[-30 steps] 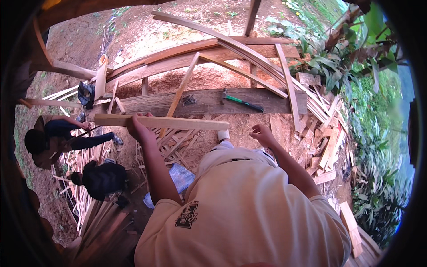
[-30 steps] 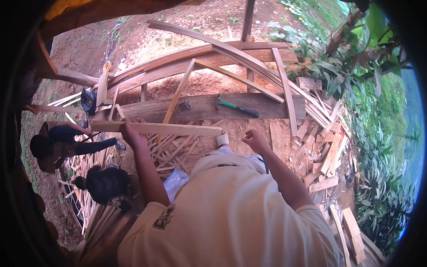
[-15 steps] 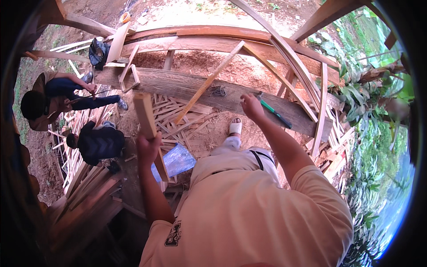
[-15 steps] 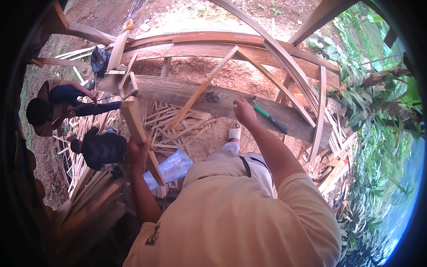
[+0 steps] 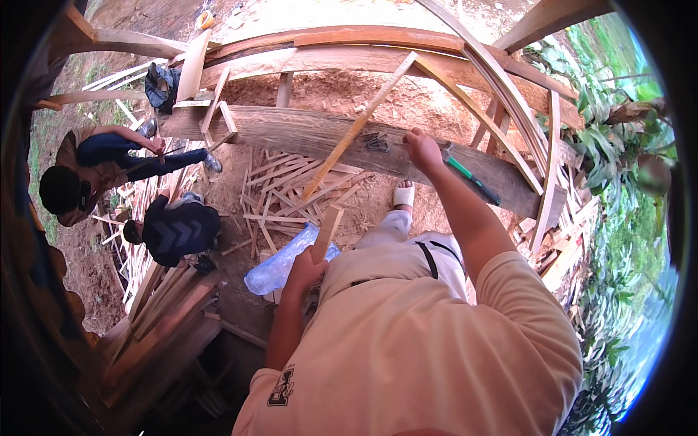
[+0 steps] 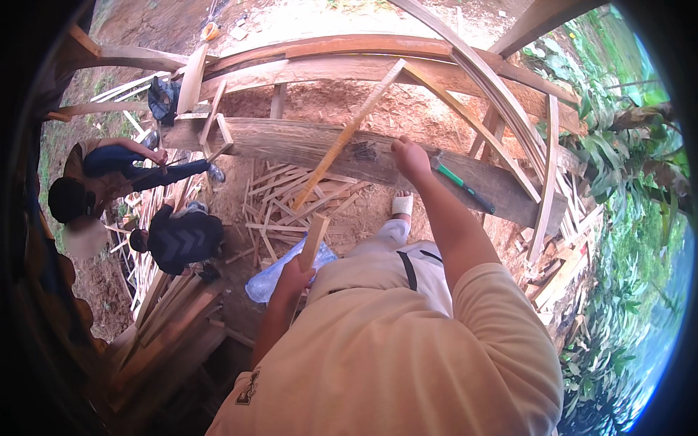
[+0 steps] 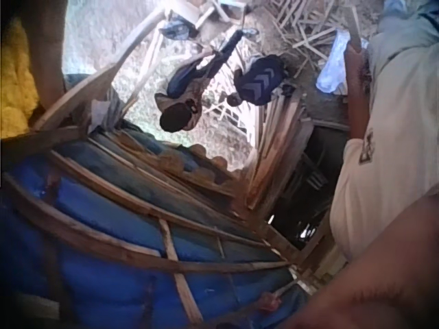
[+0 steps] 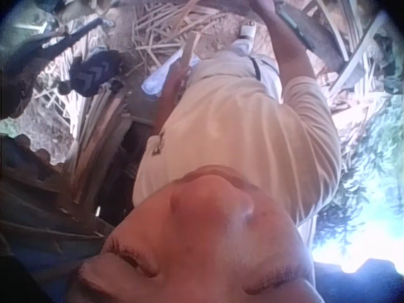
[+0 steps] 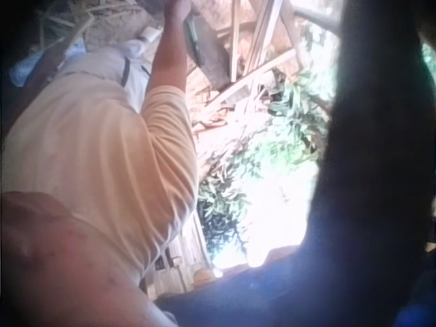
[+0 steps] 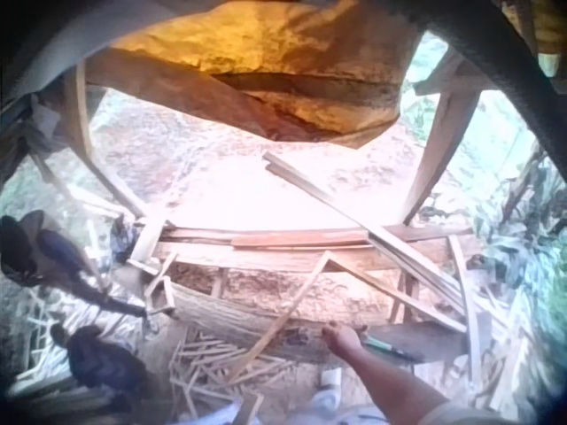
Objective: The person uses a hammer to drive nails into thin wooden strips, securing them to a larger wooden beam. The person repeatedly picks up nails, positions the strips, and hammers them into place while standing in an outdoor area with wood debris.
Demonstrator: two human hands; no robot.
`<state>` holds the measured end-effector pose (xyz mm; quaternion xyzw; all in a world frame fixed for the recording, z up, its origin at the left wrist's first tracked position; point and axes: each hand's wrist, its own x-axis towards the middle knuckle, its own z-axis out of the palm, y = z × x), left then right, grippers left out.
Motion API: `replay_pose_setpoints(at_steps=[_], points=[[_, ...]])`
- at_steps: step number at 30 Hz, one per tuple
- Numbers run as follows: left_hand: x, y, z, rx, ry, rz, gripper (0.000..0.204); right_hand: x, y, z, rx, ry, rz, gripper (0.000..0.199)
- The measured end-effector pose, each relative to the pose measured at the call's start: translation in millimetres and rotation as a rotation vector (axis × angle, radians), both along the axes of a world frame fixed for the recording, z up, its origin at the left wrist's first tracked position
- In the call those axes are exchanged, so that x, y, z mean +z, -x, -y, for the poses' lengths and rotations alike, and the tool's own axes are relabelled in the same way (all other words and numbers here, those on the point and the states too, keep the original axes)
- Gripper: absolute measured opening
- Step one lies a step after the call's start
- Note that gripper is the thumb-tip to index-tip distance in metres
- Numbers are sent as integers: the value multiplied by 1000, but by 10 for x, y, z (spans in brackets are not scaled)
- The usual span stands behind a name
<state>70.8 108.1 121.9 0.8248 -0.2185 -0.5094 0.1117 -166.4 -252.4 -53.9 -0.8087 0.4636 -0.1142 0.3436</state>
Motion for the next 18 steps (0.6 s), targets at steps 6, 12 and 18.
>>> replay_pose_setpoints(at_steps=[6, 12, 18], points=[[-332, 71, -31, -127, 24, 44, 54, 48, 205, -189, -40, 56, -2, 13], [-238, 90, 151, -233, -55, 63, 51, 137, 78, -231, -109, 111, 28, 13], [-257, 64, 34, -302, -117, 125, 52, -167, -39, -258, 11, 241, -131, 16]])
